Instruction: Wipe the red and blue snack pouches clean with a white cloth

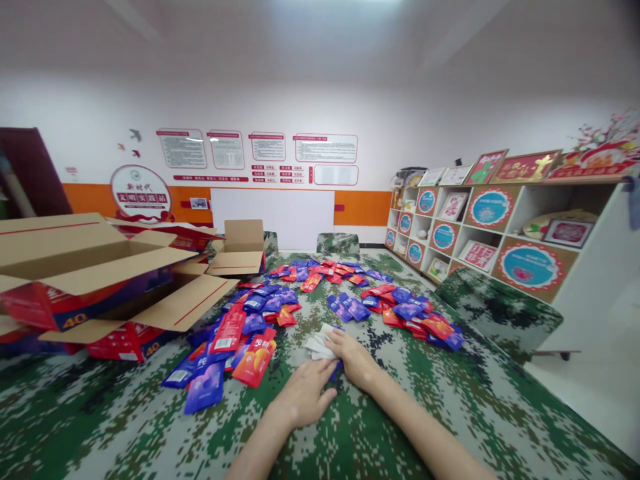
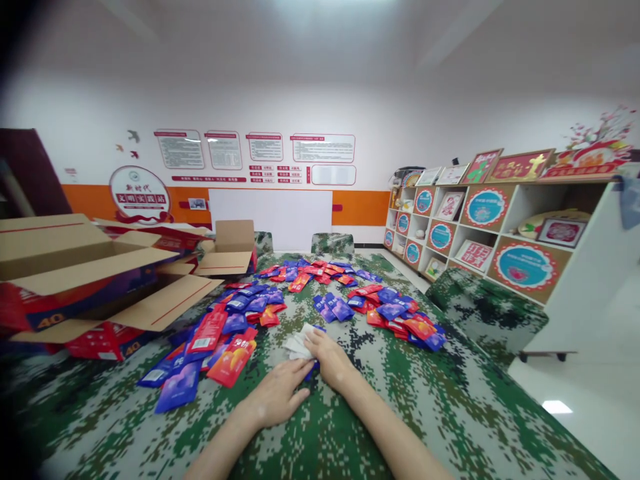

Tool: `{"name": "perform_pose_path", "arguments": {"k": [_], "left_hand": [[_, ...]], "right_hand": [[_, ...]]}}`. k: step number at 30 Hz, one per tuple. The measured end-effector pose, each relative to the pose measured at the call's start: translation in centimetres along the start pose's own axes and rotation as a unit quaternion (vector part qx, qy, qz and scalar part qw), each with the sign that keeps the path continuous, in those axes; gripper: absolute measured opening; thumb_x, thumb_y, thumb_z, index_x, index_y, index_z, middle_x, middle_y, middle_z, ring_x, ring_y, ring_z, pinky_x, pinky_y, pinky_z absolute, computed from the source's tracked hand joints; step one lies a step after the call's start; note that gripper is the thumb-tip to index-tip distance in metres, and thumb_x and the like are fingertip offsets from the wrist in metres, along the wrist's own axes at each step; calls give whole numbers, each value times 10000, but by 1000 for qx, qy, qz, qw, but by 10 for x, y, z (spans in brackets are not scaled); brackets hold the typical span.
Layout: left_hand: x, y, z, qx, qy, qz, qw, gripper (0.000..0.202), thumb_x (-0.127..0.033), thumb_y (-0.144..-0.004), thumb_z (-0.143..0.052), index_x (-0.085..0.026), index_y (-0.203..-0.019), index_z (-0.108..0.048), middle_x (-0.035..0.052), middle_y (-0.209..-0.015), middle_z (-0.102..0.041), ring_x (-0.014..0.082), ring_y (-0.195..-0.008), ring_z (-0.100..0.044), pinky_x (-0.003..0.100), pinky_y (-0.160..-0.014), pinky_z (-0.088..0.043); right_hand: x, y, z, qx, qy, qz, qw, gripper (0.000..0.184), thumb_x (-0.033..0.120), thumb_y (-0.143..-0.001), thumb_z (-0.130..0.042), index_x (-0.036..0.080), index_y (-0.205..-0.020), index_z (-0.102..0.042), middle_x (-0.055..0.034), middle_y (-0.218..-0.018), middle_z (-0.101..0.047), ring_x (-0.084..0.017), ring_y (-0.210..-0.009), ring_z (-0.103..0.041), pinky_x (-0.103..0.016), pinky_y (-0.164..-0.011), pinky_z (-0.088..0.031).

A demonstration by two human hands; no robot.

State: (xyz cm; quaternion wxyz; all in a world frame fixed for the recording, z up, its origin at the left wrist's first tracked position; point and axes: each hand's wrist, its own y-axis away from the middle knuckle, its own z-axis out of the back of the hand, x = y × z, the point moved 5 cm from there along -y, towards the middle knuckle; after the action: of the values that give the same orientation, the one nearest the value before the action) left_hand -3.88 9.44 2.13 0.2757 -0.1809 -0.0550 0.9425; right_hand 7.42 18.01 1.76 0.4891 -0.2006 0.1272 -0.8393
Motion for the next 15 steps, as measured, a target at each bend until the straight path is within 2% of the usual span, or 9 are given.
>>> {"name": "perform_pose_path", "arguments": {"k": [4,7,10,15], "left_hand": [[4,0,-4,11,11,2,1000,597,-406,-869,-450,-261,-1412,-247,34,-1466,-255,236,-1325,-255,397,-1088,-213],[5,0,-4,16,11,7,1000,597,-418,-872,-441,-263,-1414,-244,29,-1470,-243,235,-1327,-252,400,-1092,-207],[4,0,-4,19,9,15,1000,596,-428,-871,-440,-266,-1412,-248,29,-1467,-252,243,-1321,-264,409,-1089,-211],[-1,5,2,6,10,14,1000,601,-488,-867,-423,-246,-1398,-281,44,-1446,-303,250,-1303,-296,400,-1076,-232]], "right_hand": [[-44,-27,-6,-11,29,-79,996,540,66,-713,-475,179,-1236,-552,-113,-1309,-508,-236,-1228,-432,-389,-1043,-317],[-68,-37,-11,-17,43,-125,991,550,33,-704,-468,184,-1224,-564,-116,-1276,-537,-230,-1182,-485,-370,-1023,-337],[-76,-42,-13,-12,35,-126,991,560,17,-706,-454,185,-1230,-559,-115,-1284,-529,-222,-1189,-481,-354,-1026,-329],[-74,-38,-6,-9,17,-135,991,623,-5,-654,-393,188,-1219,-570,-95,-1300,-519,-206,-1195,-478,-354,-1024,-342]]}}
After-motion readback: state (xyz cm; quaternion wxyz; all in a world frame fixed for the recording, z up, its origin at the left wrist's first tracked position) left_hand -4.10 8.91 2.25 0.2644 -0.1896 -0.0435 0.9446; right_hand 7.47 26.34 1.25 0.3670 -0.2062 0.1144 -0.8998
